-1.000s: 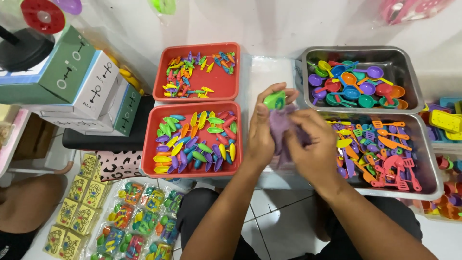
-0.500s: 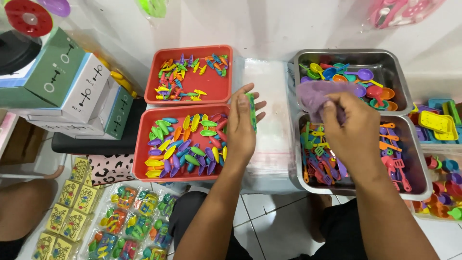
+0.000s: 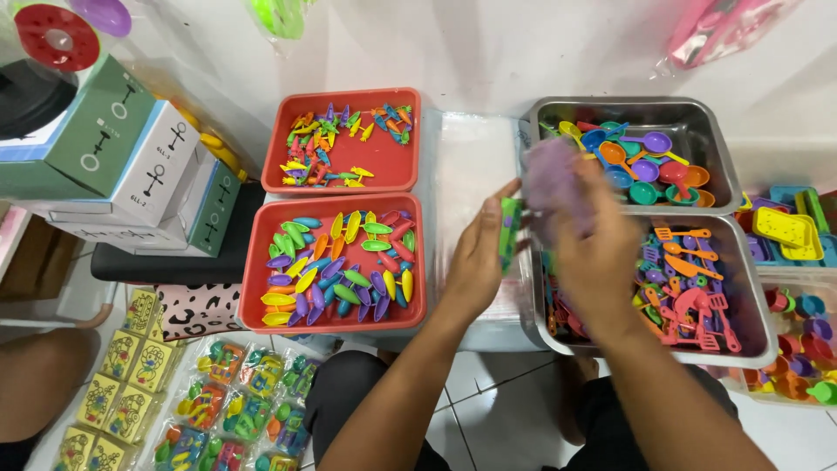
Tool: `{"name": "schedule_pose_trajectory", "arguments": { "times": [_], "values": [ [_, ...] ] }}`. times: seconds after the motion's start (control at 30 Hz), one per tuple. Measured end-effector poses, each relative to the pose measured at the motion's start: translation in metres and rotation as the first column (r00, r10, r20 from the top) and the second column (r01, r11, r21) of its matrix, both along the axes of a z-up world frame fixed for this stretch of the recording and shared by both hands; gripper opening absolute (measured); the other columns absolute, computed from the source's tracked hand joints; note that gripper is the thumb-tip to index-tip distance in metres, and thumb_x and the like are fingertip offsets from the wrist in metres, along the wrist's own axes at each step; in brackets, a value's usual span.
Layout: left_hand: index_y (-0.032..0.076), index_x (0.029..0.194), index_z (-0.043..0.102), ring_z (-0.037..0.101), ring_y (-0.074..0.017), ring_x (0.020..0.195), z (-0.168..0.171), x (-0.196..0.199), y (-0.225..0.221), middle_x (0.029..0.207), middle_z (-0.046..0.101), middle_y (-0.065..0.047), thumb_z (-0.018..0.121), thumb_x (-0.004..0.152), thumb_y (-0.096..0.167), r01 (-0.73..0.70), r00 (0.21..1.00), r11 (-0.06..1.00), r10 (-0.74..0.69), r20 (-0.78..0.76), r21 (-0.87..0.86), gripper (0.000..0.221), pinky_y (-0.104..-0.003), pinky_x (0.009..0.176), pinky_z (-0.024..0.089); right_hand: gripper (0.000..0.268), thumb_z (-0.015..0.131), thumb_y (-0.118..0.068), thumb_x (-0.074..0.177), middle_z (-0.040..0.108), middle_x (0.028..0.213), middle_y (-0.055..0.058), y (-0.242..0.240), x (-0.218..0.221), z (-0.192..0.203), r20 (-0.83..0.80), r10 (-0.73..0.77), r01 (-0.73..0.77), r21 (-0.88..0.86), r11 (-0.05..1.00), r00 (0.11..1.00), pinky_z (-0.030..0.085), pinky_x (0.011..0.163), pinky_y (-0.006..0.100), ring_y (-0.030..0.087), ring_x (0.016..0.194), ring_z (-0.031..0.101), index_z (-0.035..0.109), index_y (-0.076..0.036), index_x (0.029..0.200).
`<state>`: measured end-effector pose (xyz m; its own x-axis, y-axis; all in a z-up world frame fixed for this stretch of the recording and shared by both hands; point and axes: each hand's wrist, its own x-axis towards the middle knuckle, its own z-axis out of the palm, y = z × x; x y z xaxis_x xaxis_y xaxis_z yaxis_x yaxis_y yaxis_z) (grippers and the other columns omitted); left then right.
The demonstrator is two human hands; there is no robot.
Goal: Cleaning small plastic toy utensils and boats with a cloth and packing them into individual plastic bags.
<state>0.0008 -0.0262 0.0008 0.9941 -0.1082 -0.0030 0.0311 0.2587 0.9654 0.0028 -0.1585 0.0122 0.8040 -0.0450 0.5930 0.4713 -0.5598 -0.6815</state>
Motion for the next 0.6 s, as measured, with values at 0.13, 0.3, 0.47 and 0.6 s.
{"name": "schedule_pose_trajectory", "arguments": {
  "times": [0.13,0.3,0.47,0.6],
  "values": [
    [-0.001,0.136,0.062,0.055,-0.0458,0.131,-0.036,0.011,0.02,0.131,0.064,-0.032,0.006,0.102,0.067,-0.024,0.973,0.959,0.087,-0.215,0.282,0.094,-0.061,0.116,0.035,0.035,0.053,0.004,0.095,0.062,0.138,0.03,0.025,-0.008,-0.021,0.139,0.304,-0.267,-0.233,0.935,0.942,0.042,0.111,0.056,0.048,0.135,0.054,0.062,0.011,0.128],
    [-0.003,0.123,0.07,0.063,-0.0344,0.115,-0.038,0.016,0.033,0.117,0.071,-0.022,0.009,0.104,0.067,-0.017,0.991,0.976,0.046,-0.129,0.218,0.094,-0.053,0.111,0.043,0.032,0.059,0.005,0.095,0.067,0.135,0.022,0.025,-0.007,0.004,0.084,0.345,-0.333,-0.13,0.934,0.935,0.047,0.11,0.053,0.045,0.129,0.061,0.069,0.002,0.124],
    [0.007,0.089,0.073,0.063,-0.0232,0.089,-0.022,0.007,0.024,0.086,0.068,-0.008,0.028,0.109,0.058,-0.058,0.998,0.978,0.065,-0.025,0.2,0.07,-0.043,0.095,0.051,0.041,0.058,0.009,0.091,0.064,0.139,0.025,0.022,-0.007,-0.005,-0.009,0.326,-0.326,-0.017,0.945,0.945,0.047,0.108,0.054,0.047,0.13,0.058,0.067,0.001,0.131],
    [-0.005,0.156,0.035,0.05,-0.0499,0.134,-0.015,0.015,0.023,0.149,0.047,-0.035,0.02,0.109,0.061,-0.088,0.996,0.933,0.079,-0.038,-0.349,0.083,-0.059,0.111,0.042,0.034,0.065,-0.008,0.095,0.066,0.136,0.023,0.043,-0.026,-0.02,0.024,0.377,-0.378,0.015,0.926,0.926,0.048,0.11,0.051,0.042,0.129,0.061,0.069,-0.002,0.128]
  ]
}}
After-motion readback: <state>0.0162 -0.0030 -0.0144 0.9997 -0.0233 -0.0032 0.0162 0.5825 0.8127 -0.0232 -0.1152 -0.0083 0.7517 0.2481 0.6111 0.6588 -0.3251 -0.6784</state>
